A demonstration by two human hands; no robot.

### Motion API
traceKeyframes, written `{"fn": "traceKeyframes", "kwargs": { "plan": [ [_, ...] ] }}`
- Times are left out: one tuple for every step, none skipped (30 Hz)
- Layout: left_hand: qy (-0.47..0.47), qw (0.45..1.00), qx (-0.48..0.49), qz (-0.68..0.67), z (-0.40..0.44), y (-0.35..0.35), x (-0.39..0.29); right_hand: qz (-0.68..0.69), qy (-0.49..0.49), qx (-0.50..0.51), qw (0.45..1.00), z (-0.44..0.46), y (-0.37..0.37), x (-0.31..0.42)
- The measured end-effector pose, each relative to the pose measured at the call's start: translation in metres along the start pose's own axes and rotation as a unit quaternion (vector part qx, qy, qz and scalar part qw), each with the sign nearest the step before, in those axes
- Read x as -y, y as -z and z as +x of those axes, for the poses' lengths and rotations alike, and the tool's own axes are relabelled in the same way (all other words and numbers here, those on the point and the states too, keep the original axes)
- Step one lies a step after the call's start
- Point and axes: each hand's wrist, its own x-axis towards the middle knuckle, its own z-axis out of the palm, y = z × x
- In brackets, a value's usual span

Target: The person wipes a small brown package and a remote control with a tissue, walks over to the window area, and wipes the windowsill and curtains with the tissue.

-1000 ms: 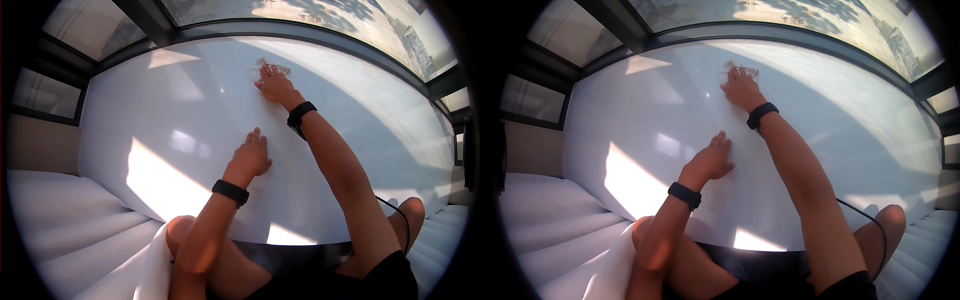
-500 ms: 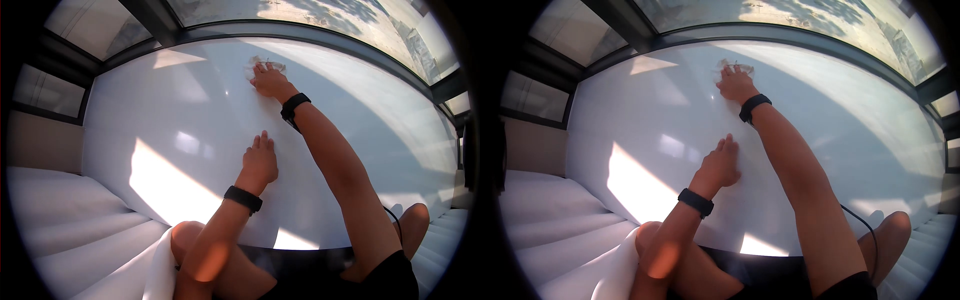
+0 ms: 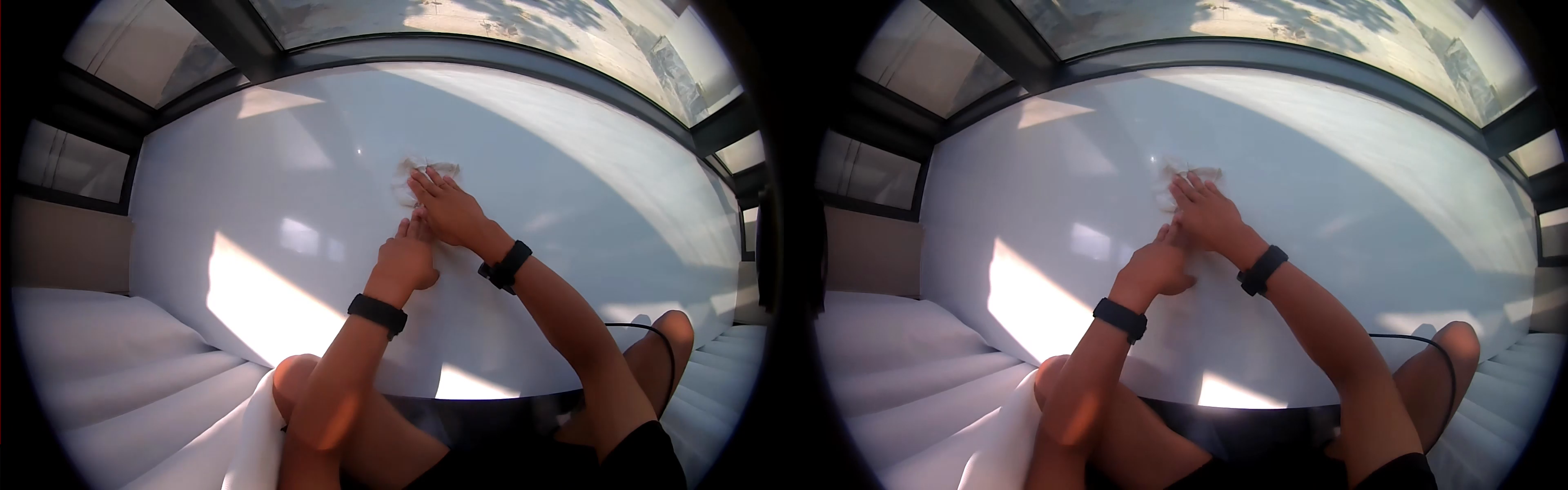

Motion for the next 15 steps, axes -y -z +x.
{"fn": "traceKeyframes", "kwargs": {
  "plan": [
    [-0.008,1.0,0.008,-0.002,-0.001,0.001,-0.002,0.004,-0.003,0.011,1.0,-0.001,0.002,-0.002],
    [-0.006,1.0,-0.007,-0.013,0.0,-0.002,-0.001,0.01,0.001,0.003,1.0,-0.001,0.003,-0.004],
    [-0.015,1.0,-0.008,-0.008,-0.001,-0.002,0.0,0.016,0.001,-0.004,1.0,-0.001,-0.002,-0.004],
    [-0.013,1.0,-0.004,-0.004,-0.001,-0.001,-0.001,0.02,0.006,-0.012,1.0,0.0,-0.005,-0.005],
    [-0.01,1.0,0.0,0.001,-0.001,0.0,-0.001,0.02,-0.002,-0.02,1.0,-0.001,-0.007,-0.004],
    [-0.011,1.0,0.004,0.003,0.001,-0.001,0.0,0.023,-0.008,-0.027,0.999,-0.002,-0.009,0.0],
    [-0.009,1.0,0.006,0.007,0.005,-0.002,-0.001,0.027,-0.01,-0.038,0.999,-0.003,-0.01,0.0],
    [-0.008,1.0,0.01,0.011,0.007,-0.003,0.001,0.027,-0.02,-0.032,0.999,-0.006,-0.011,0.003],
    [-0.012,1.0,0.005,0.014,0.007,-0.003,-0.001,0.029,-0.027,-0.025,0.999,-0.012,-0.01,0.008],
    [-0.015,1.0,-0.002,0.016,0.006,-0.002,0.0,0.03,-0.033,-0.019,0.999,-0.017,-0.01,0.012],
    [-0.017,1.0,-0.009,0.019,0.006,-0.001,-0.001,0.025,-0.034,-0.013,0.999,-0.029,-0.009,0.016],
    [-0.022,0.999,-0.004,0.025,0.005,0.001,-0.002,0.019,-0.034,-0.007,0.999,-0.044,-0.008,0.019],
    [-0.025,0.999,0.001,0.03,0.002,0.006,-0.004,0.013,-0.033,0.001,0.999,-0.058,-0.006,0.02],
    [-0.027,0.999,0.007,0.034,0.0,0.008,-0.006,0.018,-0.026,0.011,0.999,-0.07,-0.004,0.021],
    [-0.02,0.999,0.003,0.035,-0.001,0.008,-0.008,0.023,-0.02,0.022,0.999,-0.084,-0.003,0.019]
  ]
}}
